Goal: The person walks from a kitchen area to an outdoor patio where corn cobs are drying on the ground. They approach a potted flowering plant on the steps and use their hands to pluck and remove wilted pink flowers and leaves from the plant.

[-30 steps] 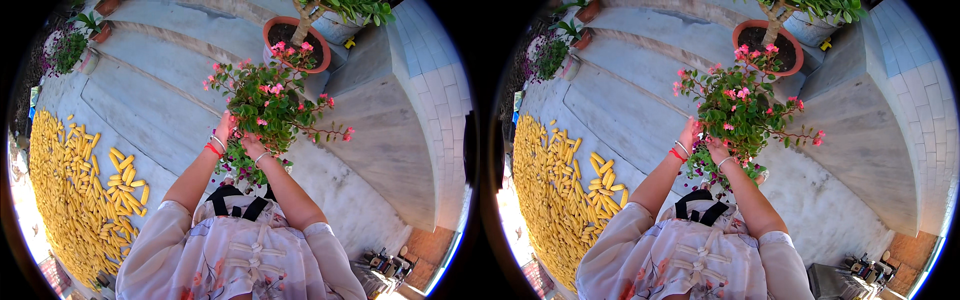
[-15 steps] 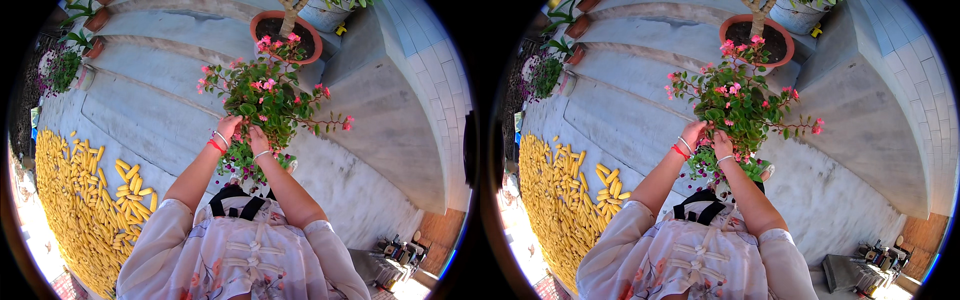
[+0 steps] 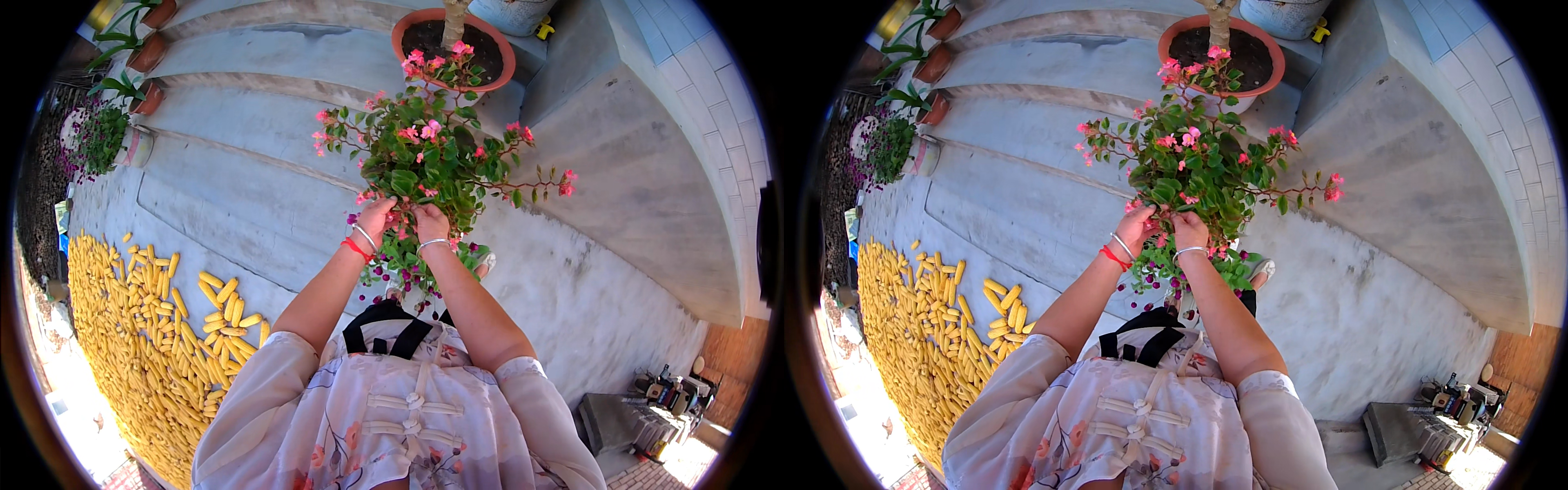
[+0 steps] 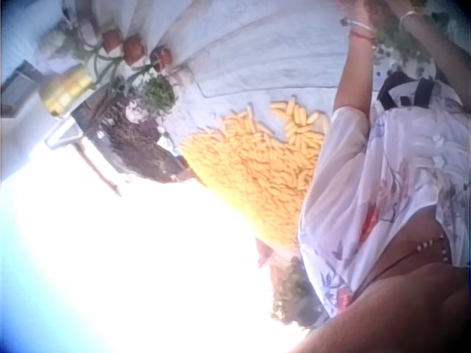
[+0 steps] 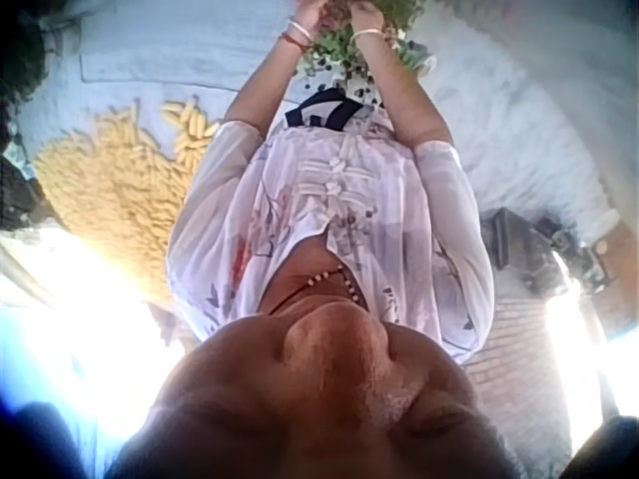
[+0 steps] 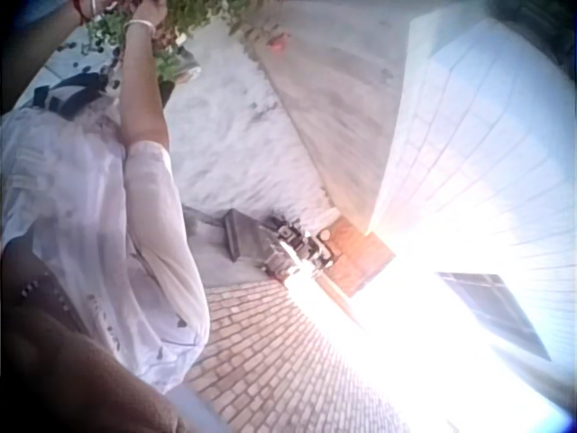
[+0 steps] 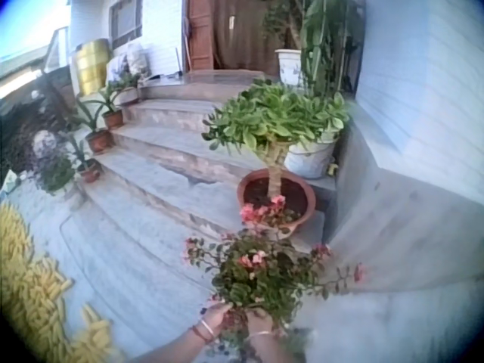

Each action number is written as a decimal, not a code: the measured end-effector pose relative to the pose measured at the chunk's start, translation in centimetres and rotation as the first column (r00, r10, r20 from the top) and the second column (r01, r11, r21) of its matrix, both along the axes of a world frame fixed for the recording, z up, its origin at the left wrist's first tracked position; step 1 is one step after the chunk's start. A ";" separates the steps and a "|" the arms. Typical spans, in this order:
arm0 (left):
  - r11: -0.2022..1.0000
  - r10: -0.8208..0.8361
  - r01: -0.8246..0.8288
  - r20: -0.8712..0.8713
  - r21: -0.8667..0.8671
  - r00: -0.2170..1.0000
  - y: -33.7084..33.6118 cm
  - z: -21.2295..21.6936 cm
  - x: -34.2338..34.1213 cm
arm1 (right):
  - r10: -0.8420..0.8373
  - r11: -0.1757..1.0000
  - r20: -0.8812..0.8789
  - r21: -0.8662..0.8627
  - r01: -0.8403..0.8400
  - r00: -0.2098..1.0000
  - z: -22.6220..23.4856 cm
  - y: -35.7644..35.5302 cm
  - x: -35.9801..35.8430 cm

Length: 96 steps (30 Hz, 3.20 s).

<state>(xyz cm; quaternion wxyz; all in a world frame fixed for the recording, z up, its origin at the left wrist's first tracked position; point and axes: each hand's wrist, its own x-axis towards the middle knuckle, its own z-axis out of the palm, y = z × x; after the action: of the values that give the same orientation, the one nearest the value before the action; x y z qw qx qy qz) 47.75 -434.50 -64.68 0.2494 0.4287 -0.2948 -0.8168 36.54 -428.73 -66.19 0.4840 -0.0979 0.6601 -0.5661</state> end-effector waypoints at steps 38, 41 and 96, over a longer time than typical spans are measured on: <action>0.992 -0.005 0.019 -0.113 0.128 0.994 0.5 -1.6 -1.1 | 0.069 0.997 0.394 -0.045 -0.056 0.917 2.8 3.7 0.1; 0.988 -0.013 0.047 -0.225 0.149 0.974 0.5 -1.6 -0.5 | 0.107 0.994 0.420 -0.044 -0.097 0.901 2.2 4.4 0.8; 0.815 -0.515 0.440 0.122 0.378 0.849 16.6 -5.3 12.9 | -0.408 0.912 0.471 0.175 0.370 0.782 -1.0 27.7 17.3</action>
<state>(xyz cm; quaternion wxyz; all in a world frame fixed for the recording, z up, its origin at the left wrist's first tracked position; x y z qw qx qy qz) 60.68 -417.90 -70.00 -0.0754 0.4636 -0.2754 -0.8387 53.86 -401.04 -67.19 0.5136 0.2075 0.5386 -0.6348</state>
